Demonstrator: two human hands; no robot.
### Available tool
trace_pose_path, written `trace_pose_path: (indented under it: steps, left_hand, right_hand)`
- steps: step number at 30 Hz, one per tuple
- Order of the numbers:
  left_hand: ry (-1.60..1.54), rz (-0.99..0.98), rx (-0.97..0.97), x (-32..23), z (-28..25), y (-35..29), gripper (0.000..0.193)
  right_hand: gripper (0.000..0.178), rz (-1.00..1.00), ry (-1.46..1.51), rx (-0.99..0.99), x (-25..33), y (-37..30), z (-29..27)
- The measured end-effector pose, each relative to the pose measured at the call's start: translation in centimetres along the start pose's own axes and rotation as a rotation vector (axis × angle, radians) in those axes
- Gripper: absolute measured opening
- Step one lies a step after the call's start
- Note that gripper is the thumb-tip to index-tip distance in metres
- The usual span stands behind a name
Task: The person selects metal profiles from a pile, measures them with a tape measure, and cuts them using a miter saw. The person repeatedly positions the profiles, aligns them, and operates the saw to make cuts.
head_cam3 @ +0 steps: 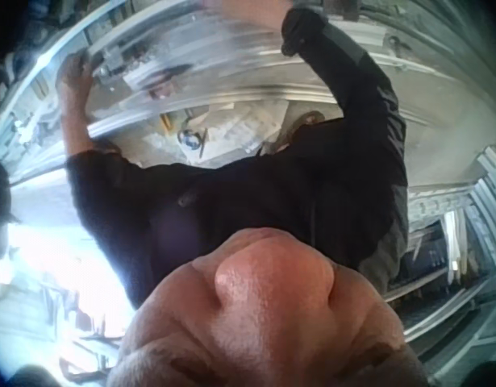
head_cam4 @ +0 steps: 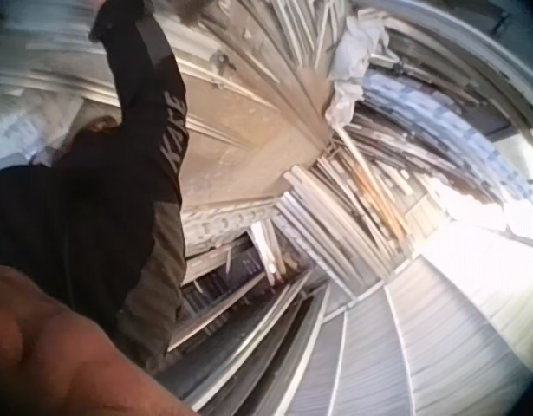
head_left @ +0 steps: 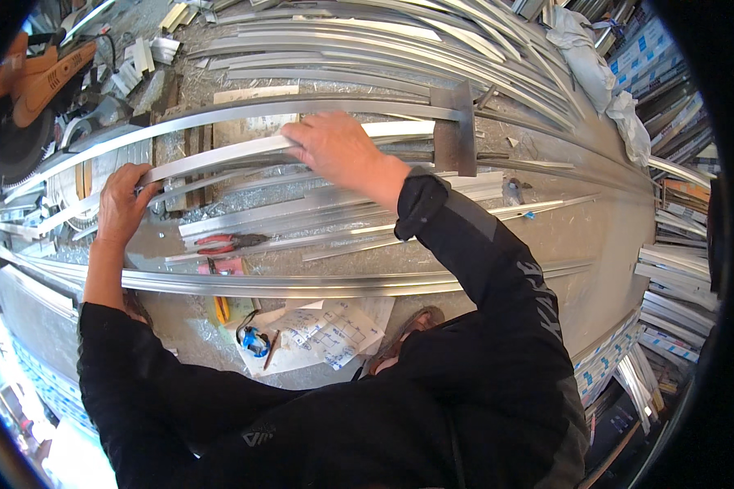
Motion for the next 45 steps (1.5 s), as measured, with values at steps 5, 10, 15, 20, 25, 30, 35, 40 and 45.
trace_pose_path:
  steps: [5,10,15,20,25,30,35,40,45]
  left_hand:
    - [-0.049,0.02,0.004,-0.5,4.3,1.7,0.027]
    - [-0.028,0.17,-0.087,-2.6,8.2,2.7,0.03]
    - [-0.021,0.041,0.063,-1.3,11.3,2.3,0.031]
    - [-0.083,0.096,-0.114,-2.1,10.6,1.8,0.031]
    - [0.052,0.155,-0.249,-3.1,10.4,2.4,0.033]
    - [0.013,0.161,-0.335,-3.7,9.8,2.6,0.032]
    - [0.059,0.171,-0.341,-3.7,10.2,2.9,0.031]
    - [0.027,0.156,-0.308,-3.6,10.1,3.1,0.032]
    - [-0.024,0.165,-0.341,-3.9,9.3,2.8,0.032]
  right_hand:
    - [0.025,0.09,0.001,-0.013,-4.8,-2.4,0.2]
    - [0.026,0.143,-0.001,-0.046,-7.7,-4.8,-0.4]
    - [0.028,0.121,0.003,-0.07,-9.1,-5.9,0.4]
    - [0.038,0.222,-0.018,-0.039,-8.6,-5.4,0.2]
    - [0.035,0.266,-0.017,-0.016,-8.5,-5.2,0.2]
    - [0.035,0.2,-0.093,-0.048,-8.4,-5.2,0.2]
    - [0.034,0.208,-0.155,-0.002,-8.8,-5.2,0.3]
    - [0.034,0.276,-0.082,-0.022,-9.1,-5.5,0.1]
    - [0.032,0.245,-0.018,-0.1,-8.6,-5.5,-0.6]
Point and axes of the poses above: each hand's wrist, its own y-axis towards the middle knuckle, its own z-axis out of the palm, x = y × z, the point moved 6 cm from there along y, towards the middle knuckle, and after that the axes turned 15 degrees about -x, right-handed, at the moved point
